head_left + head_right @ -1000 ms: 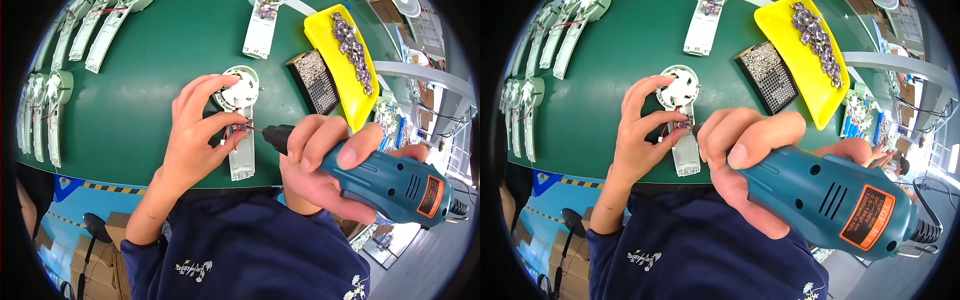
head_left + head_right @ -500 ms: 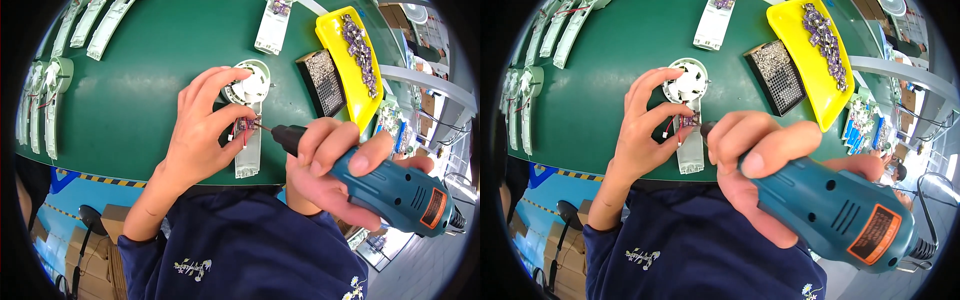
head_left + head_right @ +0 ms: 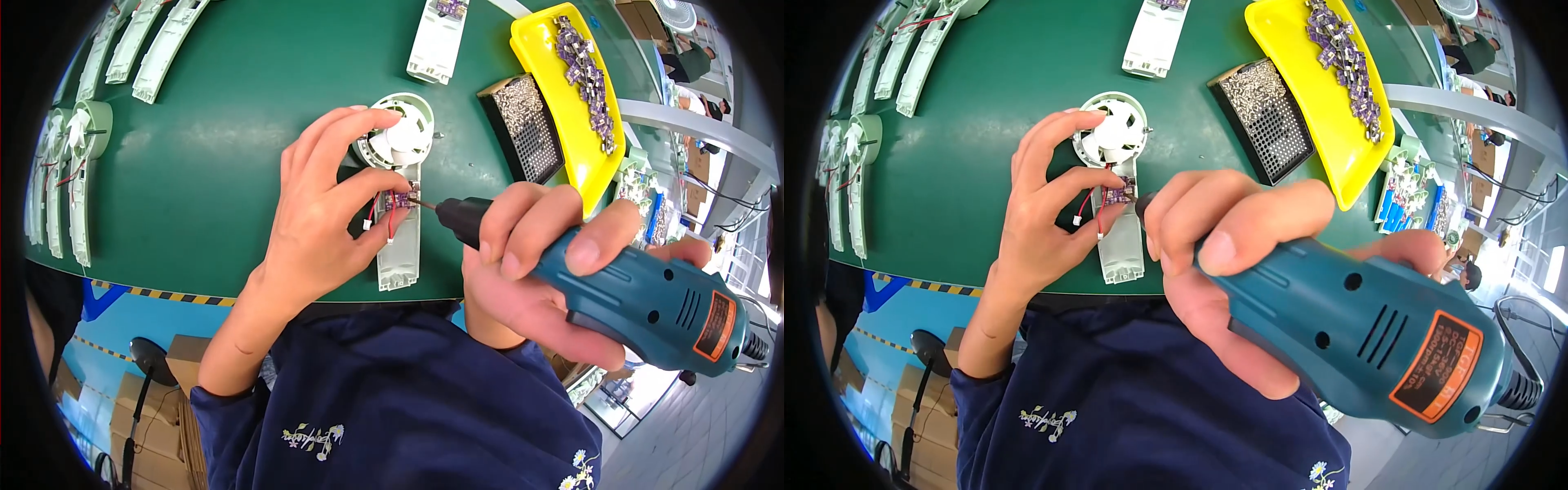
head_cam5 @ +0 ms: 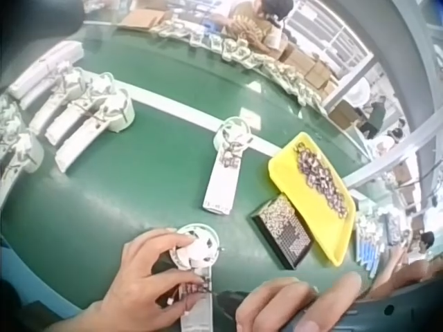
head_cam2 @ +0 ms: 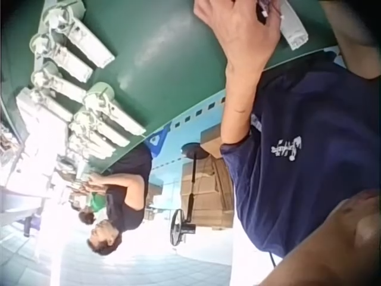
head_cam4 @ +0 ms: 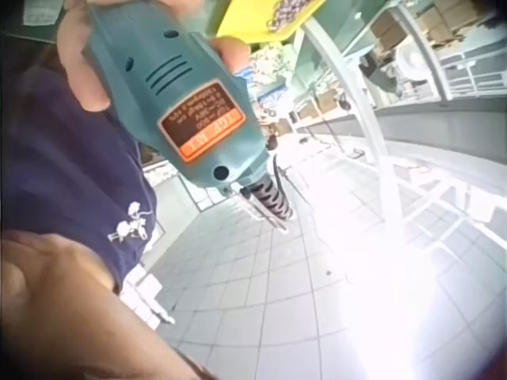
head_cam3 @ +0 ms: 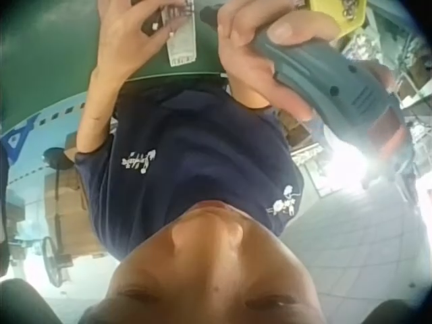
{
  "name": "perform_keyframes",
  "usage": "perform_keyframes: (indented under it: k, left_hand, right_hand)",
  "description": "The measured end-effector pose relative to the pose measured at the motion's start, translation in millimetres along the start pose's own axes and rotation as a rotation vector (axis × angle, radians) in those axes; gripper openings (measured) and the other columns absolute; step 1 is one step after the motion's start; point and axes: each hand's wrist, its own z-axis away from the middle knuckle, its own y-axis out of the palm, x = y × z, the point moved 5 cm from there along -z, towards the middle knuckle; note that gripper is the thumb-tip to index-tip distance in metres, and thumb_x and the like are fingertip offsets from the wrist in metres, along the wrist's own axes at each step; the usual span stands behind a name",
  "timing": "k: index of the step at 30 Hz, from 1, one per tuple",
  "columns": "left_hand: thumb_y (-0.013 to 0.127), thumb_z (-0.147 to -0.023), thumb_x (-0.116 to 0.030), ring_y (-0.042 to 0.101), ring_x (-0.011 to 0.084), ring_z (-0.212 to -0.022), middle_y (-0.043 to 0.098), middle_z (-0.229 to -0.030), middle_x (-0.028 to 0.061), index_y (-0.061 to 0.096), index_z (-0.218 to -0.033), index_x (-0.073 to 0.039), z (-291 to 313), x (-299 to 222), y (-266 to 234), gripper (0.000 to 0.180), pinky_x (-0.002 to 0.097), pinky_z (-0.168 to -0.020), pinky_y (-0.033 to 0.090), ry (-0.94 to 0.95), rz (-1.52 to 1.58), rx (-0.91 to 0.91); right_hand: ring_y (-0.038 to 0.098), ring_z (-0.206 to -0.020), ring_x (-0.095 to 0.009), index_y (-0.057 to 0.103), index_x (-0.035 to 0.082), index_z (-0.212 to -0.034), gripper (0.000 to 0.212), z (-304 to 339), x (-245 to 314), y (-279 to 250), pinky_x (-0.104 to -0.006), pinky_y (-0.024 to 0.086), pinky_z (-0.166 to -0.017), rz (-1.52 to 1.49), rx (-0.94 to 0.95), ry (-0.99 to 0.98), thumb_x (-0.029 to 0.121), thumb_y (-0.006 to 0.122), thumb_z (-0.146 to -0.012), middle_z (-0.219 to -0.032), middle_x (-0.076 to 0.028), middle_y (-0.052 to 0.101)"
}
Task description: The person assembles portable fans by placing circuit boards into fan housings, fastening them with an electric screwdriver, and connecting the wire harnesses by hand.
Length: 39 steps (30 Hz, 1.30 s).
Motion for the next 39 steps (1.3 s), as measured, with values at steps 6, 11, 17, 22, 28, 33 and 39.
perform_keyframes:
  k: [6,11,17,22,28,33,39]
  left_hand:
    - [0.085,-0.067,-0.004,0.052,0.0354,-0.133,0.059,-0.141,0.0071,0.072,-0.089,-0.010,3,1,0,0.027,0.0458,-0.103,0.040,-0.004,-0.005,-0.002]
    - [0.085,-0.066,-0.005,0.052,0.0351,-0.133,0.059,-0.141,0.0066,0.073,-0.089,-0.010,1,1,-1,0.027,0.0456,-0.102,0.040,0.002,0.017,-0.016]
    - [0.085,-0.066,-0.004,0.052,0.0349,-0.133,0.058,-0.142,0.0063,0.073,-0.090,-0.010,1,1,-2,0.027,0.0455,-0.103,0.040,-0.006,0.015,-0.004]
    - [0.085,-0.066,-0.004,0.053,0.0348,-0.133,0.059,-0.141,0.0066,0.072,-0.090,-0.010,2,0,-1,0.027,0.0455,-0.103,0.040,-0.011,0.013,-0.006]
    - [0.085,-0.067,-0.004,0.053,0.0347,-0.133,0.059,-0.141,0.0072,0.072,-0.090,-0.009,1,-1,-2,0.026,0.0450,-0.103,0.040,-0.004,0.007,-0.009]
    - [0.084,-0.067,-0.004,0.053,0.0347,-0.134,0.059,-0.141,0.0071,0.072,-0.090,-0.009,1,-1,-1,0.026,0.0447,-0.103,0.040,-0.002,0.001,-0.008]
    - [0.084,-0.067,-0.004,0.052,0.0347,-0.134,0.059,-0.141,0.0069,0.072,-0.089,-0.009,1,0,-1,0.026,0.0449,-0.103,0.040,0.000,0.000,-0.007]
  right_hand:
    - [0.054,-0.059,-0.023,0.018,0.029,-0.163,0.086,2,0,4,-0.0377,0.050,-0.049,0.014,0.037,0.047,0.057,0.065,-0.097,-0.113,-0.011,0.057]
    - [0.055,-0.060,-0.023,0.019,0.029,-0.163,0.086,1,0,4,-0.0375,0.050,-0.049,0.008,0.033,0.027,0.057,0.066,-0.096,-0.113,-0.011,0.057]
    - [0.055,-0.061,-0.023,0.017,0.030,-0.164,0.087,-1,-1,4,-0.0366,0.050,-0.049,0.008,0.032,0.022,0.057,0.066,-0.097,-0.114,-0.011,0.057]
    - [0.055,-0.062,-0.022,0.018,0.030,-0.164,0.087,-4,5,-1,-0.0360,0.050,-0.049,-0.031,0.163,0.107,0.058,0.066,-0.097,-0.115,-0.011,0.056]
    - [0.054,-0.061,-0.023,0.018,0.030,-0.164,0.087,-4,0,8,-0.0367,0.050,-0.049,-0.001,0.042,0.023,0.060,0.064,-0.097,-0.115,-0.011,0.055]
    - [0.054,-0.060,-0.023,0.017,0.030,-0.164,0.087,-3,0,6,-0.0368,0.050,-0.049,0.007,0.036,0.001,0.061,0.062,-0.097,-0.115,-0.011,0.055]
    - [0.054,-0.062,-0.021,0.015,0.031,-0.164,0.085,-3,-1,6,-0.0362,0.050,-0.049,0.015,0.024,0.022,0.064,0.058,-0.098,-0.115,-0.011,0.055]
